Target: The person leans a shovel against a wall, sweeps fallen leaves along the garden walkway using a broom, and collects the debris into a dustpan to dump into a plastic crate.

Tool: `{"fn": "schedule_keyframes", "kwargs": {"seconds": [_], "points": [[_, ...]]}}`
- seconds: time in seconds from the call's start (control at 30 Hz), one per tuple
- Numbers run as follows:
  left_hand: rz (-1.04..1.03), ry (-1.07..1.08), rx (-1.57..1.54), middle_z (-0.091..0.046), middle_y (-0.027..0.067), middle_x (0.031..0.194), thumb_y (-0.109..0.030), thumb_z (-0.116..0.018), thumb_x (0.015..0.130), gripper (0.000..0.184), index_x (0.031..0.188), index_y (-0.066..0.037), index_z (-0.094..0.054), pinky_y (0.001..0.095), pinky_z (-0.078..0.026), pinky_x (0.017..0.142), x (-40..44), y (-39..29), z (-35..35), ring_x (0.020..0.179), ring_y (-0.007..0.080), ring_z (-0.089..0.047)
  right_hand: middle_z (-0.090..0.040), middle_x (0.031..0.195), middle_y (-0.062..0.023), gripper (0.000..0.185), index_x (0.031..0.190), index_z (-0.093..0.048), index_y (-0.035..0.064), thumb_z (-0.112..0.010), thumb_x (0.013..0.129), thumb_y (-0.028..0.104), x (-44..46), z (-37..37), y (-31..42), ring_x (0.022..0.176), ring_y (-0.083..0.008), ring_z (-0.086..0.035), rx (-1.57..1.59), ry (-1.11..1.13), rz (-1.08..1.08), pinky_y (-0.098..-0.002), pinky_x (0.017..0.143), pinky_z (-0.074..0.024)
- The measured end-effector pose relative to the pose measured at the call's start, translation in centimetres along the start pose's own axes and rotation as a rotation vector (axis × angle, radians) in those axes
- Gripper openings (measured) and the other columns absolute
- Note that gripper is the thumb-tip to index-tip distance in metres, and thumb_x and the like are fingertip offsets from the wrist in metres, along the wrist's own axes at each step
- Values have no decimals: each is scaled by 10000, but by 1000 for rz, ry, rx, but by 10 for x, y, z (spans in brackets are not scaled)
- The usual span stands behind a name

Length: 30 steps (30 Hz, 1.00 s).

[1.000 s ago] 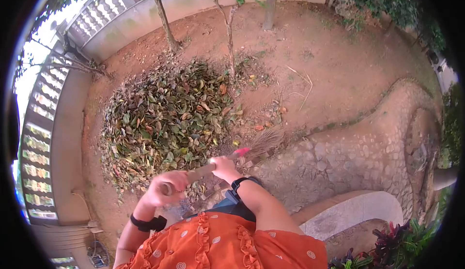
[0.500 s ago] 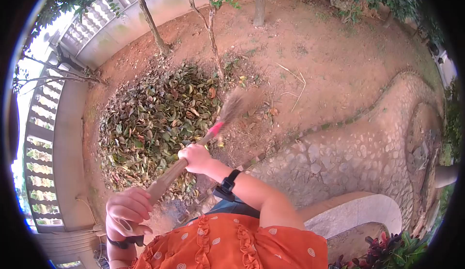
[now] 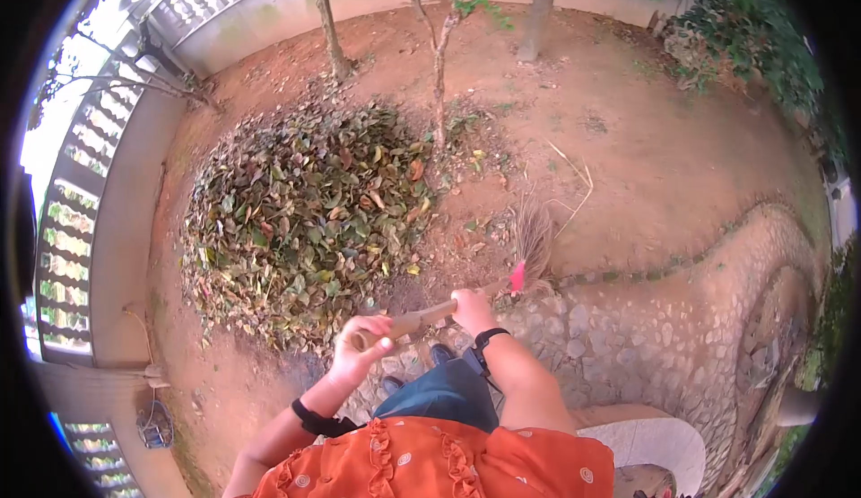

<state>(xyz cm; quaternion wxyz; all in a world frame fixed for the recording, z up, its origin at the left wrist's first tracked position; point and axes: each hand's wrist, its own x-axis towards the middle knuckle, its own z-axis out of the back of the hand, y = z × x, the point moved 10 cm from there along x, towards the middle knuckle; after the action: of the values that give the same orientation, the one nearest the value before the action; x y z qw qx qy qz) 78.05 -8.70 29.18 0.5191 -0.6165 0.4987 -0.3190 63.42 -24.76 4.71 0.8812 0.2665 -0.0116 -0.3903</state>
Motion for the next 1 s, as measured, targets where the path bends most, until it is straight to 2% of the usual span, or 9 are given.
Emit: {"fn": "schedule_keyframes", "kwargs": {"seconds": [0.17, 0.23, 0.3, 0.4, 0.57, 0.73, 0.8, 0.93, 1.0], "points": [[-135, -180, 203, -649, 74, 991, 34, -760, 793, 256, 938, -68, -575, 455, -420, 1045, -28, -73, 60, 1116, 260, -588, -696, 995, -108, 157, 927, -666, 130, -690, 775, 163, 38, 12, 122, 927, -352, -678, 204, 129, 48, -472, 785, -541], [-180, -240, 287, -650, 79, 976, 26, -766, 779, 261, 927, -62, -570, 455, -421, 1040, -39, -101, 72, 1095, 263, -597, -685, 1042, -84, 126, 985, -653, 142, -656, 862, 166, 65, -8, 165, 916, -294, -706, 280, 133, 152, -449, 834, -566], [-182, -324, 344, -650, 82, 968, 28, -763, 771, 263, 920, -57, -564, 457, -427, 1027, -53, -123, 83, 1073, 258, -601, -688, 1025, -70, 62, 957, -653, 138, -633, 901, 155, 76, 9, 214, 897, -260, -707, 316, 247, 130, -407, 778, -578], [-309, -293, 470, -651, 76, 930, 34, -784, 732, 287, 895, -59, -568, 450, -452, 982, -68, -164, 67, 1010, 258, -621, -690, 1019, -77, 83, 972, -648, 128, -609, 902, 152, 97, 6, 270, 857, -269, -713, 352, 193, 313, -406, 716, -579], [-429, -110, 581, -662, 55, 815, 14, -844, 657, 314, 806, -79, -584, 449, -467, 960, -90, -249, 26, 857, 268, -658, -672, 1131, -68, 178, 1076, -635, 133, -607, 903, 164, 69, 71, 331, 952, -273, -703, 359, 128, 438, -390, 795, -584], [-400, -73, 416, -684, 53, 793, -10, -885, 605, 338, 824, -90, -640, 481, -463, 994, -95, -244, 31, 851, 275, -684, -679, 1044, -71, 129, 977, -635, 132, -613, 850, 139, 34, 83, 285, 911, -320, -681, 361, 41, 396, -451, 786, -549], [-305, -8, 397, -685, 57, 852, 31, -864, 644, 322, 857, -81, -650, 476, -457, 1013, -84, -202, 39, 926, 266, -678, -673, 1028, -84, 129, 960, -633, 126, -629, 835, 158, 31, 52, 244, 922, -336, -674, 349, 106, 280, -455, 790, -547], [-124, -30, 285, -666, 38, 888, 68, -828, 706, 287, 842, -80, -623, 460, -468, 979, -76, -94, 44, 959, 236, -638, -665, 1019, -101, 149, 950, -626, 115, -645, 817, 181, 16, -31, 174, 920, -359, -663, 260, 150, 263, -461, 787, -542], [-158, -29, 337, -665, 37, 888, 65, -829, 705, 286, 839, -81, -622, 458, -472, 969, -86, -101, 51, 950, 231, -634, -662, 1035, -132, 246, 1016, -631, 132, -703, 781, 127, 17, -55, 178, 960, -393, -668, 334, 189, 281, -469, 837, -546]]}}
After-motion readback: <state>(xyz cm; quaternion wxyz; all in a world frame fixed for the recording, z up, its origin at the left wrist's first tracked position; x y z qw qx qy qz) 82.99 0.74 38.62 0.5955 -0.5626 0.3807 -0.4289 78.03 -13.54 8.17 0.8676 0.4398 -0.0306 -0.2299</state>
